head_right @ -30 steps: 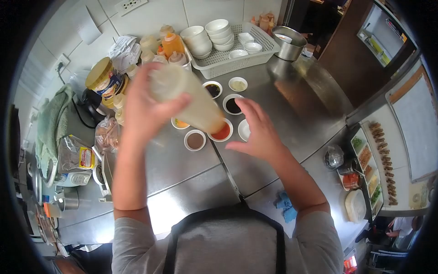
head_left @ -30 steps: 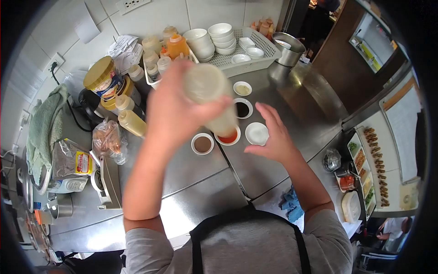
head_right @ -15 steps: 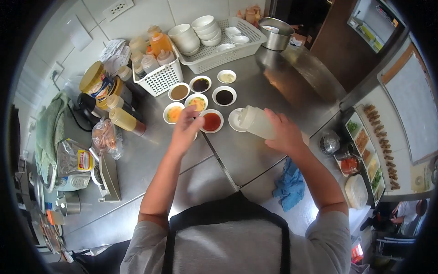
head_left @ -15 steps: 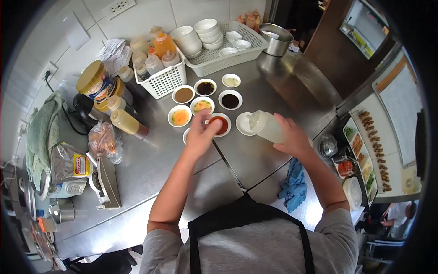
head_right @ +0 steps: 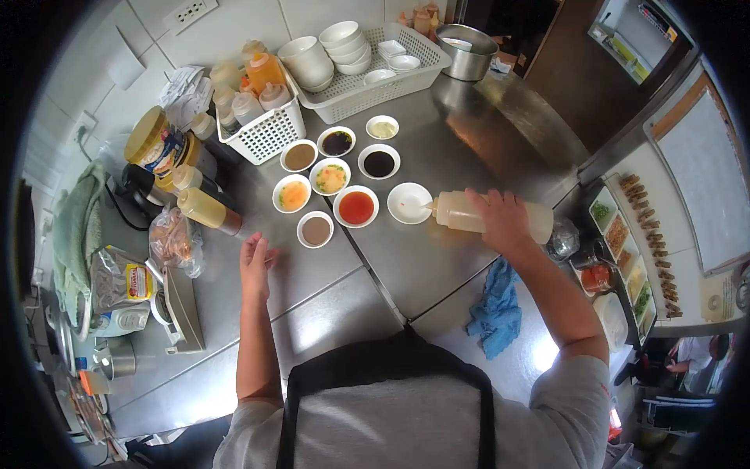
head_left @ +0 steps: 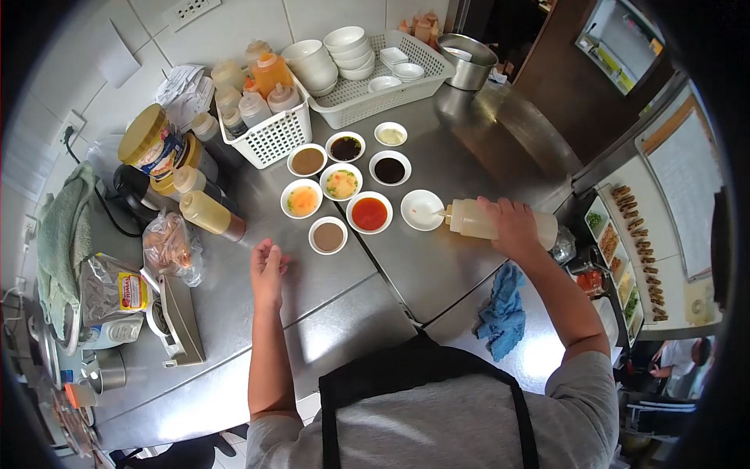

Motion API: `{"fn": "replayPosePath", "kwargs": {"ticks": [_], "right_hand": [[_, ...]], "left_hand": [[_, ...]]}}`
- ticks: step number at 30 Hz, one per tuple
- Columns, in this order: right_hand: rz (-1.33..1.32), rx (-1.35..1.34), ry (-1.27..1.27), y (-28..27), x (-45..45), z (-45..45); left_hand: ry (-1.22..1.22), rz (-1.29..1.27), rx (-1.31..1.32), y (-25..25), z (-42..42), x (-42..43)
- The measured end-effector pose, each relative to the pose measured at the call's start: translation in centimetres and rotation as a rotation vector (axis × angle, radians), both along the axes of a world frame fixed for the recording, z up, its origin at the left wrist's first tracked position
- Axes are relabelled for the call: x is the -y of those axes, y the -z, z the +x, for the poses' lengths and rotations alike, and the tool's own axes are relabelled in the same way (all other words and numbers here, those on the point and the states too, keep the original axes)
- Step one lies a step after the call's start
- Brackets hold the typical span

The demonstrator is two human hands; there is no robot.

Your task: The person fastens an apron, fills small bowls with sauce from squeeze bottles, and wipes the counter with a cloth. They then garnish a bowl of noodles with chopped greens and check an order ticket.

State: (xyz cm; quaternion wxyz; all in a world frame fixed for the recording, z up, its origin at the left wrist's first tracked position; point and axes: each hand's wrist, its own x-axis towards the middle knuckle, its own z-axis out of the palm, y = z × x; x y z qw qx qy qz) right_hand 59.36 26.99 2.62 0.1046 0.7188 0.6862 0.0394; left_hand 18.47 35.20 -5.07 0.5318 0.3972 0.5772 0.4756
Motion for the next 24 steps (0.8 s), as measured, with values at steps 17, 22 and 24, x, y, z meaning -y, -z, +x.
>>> {"fn": "replayPosePath", "kwargs": {"ticks": [17, 22, 24], "right_hand": [[-0.012, 0.191, -0.080, -1.1, -1.8, -0.3], [-0.093, 0.193, -0.055, -1.5, -2.0, -0.6], [-0.097, 0.204, -0.051, -1.6, -2.0, -0.6]], "left_hand": [[-0.112, -0.013, 0.062, 3.3, -2.8, 0.5], [-0.111, -0.003, 0.058, 3.0, -2.6, 0.6], [-0.119, -0.014, 0.057, 2.9, -2.6, 0.6]]}}
